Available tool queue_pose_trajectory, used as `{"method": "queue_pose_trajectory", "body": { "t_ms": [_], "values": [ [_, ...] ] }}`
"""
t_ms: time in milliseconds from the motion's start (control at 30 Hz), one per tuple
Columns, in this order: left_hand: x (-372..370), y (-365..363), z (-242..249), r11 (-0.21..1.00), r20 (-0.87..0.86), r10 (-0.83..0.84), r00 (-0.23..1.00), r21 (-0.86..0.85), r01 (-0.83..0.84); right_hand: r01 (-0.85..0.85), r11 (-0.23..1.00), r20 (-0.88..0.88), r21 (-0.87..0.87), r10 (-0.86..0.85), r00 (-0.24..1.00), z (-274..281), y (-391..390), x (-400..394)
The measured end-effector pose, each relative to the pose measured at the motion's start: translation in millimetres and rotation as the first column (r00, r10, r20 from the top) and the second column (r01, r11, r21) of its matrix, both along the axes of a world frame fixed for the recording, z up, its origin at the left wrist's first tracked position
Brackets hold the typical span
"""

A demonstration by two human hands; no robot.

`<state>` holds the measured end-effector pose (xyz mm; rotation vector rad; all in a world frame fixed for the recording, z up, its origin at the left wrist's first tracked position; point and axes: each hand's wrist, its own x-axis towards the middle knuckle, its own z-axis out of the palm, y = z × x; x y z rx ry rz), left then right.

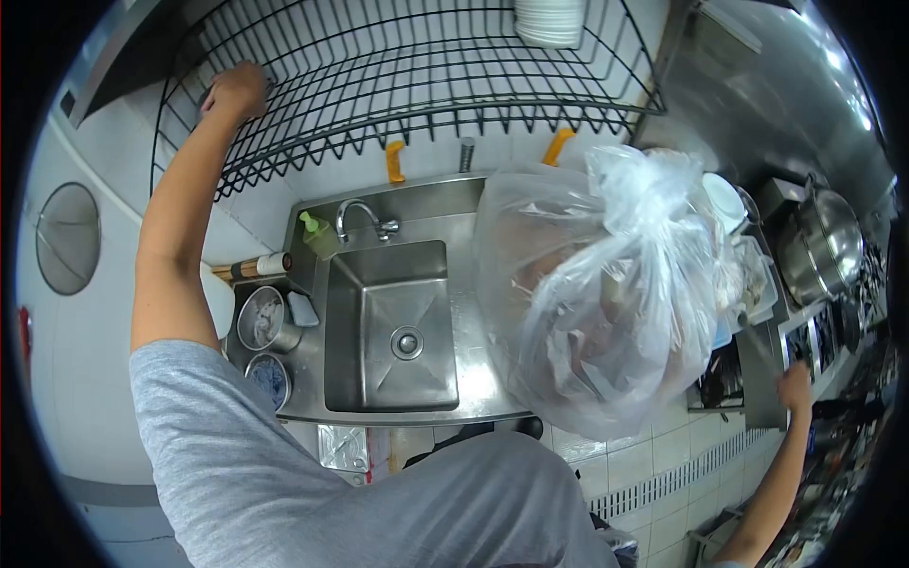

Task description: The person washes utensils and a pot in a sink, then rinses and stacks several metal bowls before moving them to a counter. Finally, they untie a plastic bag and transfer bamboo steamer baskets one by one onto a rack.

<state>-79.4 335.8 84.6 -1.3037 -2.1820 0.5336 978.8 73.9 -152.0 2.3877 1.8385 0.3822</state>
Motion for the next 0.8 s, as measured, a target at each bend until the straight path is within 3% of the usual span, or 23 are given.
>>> {"method": "queue_pose_trajectory", "body": {
  "t_ms": [67,100,233,267,333,367,400,467,567,600,667,700,733,800],
  "values": [
    [5,-6,2,0.989,0.001,-0.053,0.999,0.136,0.052,0.119,0.990,-0.306,0.080,-0.090,0.948,-20,-27,1],
    [8,-10,4,0.970,-0.002,-0.097,0.995,0.223,0.095,0.057,0.994,-0.270,0.097,-0.029,0.962,-30,-45,13],
    [-35,5,25,0.964,0.058,-0.068,0.996,0.262,0.051,-0.062,0.984,-0.192,0.170,0.095,0.977,-48,-56,14],
    [-86,12,25,0.960,0.048,-0.178,0.983,0.230,0.162,-0.029,0.983,-0.162,0.184,0.060,0.985,-42,-86,15],
    [-193,78,14,0.841,-0.059,-0.500,0.864,0.206,0.500,0.168,0.984,-0.210,-0.055,-0.175,0.962,9,-90,-40],
    [-196,83,20,0.864,-0.013,-0.476,0.879,0.177,0.471,0.267,0.963,-0.219,-0.029,-0.266,0.939,26,-88,-58],
    [-193,77,30,0.877,-0.015,-0.448,0.894,0.186,0.443,0.180,0.977,-0.157,0.112,-0.162,0.974,30,-92,-54],
    [-136,34,43,0.878,-0.030,-0.374,0.927,0.309,0.365,0.135,0.970,-0.201,0.202,-0.094,0.975,48,-81,-39],
    [-31,-64,63,0.827,0.029,-0.340,0.940,0.485,0.284,0.126,0.977,-0.171,0.174,-0.096,0.981,68,-39,-23],
    [-10,-88,65,0.799,0.033,-0.368,0.929,0.523,0.298,0.148,0.978,-0.191,0.147,-0.119,0.974,73,-22,-18],
    [-13,-124,49,0.661,-0.088,-0.565,0.821,0.547,0.513,0.156,0.982,-0.161,0.109,-0.137,0.977,82,21,-16],
    [31,-155,50,0.716,-0.002,-0.489,0.872,0.570,0.403,0.145,0.985,-0.114,0.098,-0.133,0.984,87,40,-11],
    [37,-171,51,0.695,0.127,-0.565,0.815,0.606,0.387,0.117,0.988,-0.105,0.101,-0.106,0.989,80,66,13],
    [-15,-196,44,0.592,0.034,-0.702,0.712,0.584,0.556,0.030,0.985,-0.076,0.168,-0.017,0.997,64,120,55]
  ]
}}
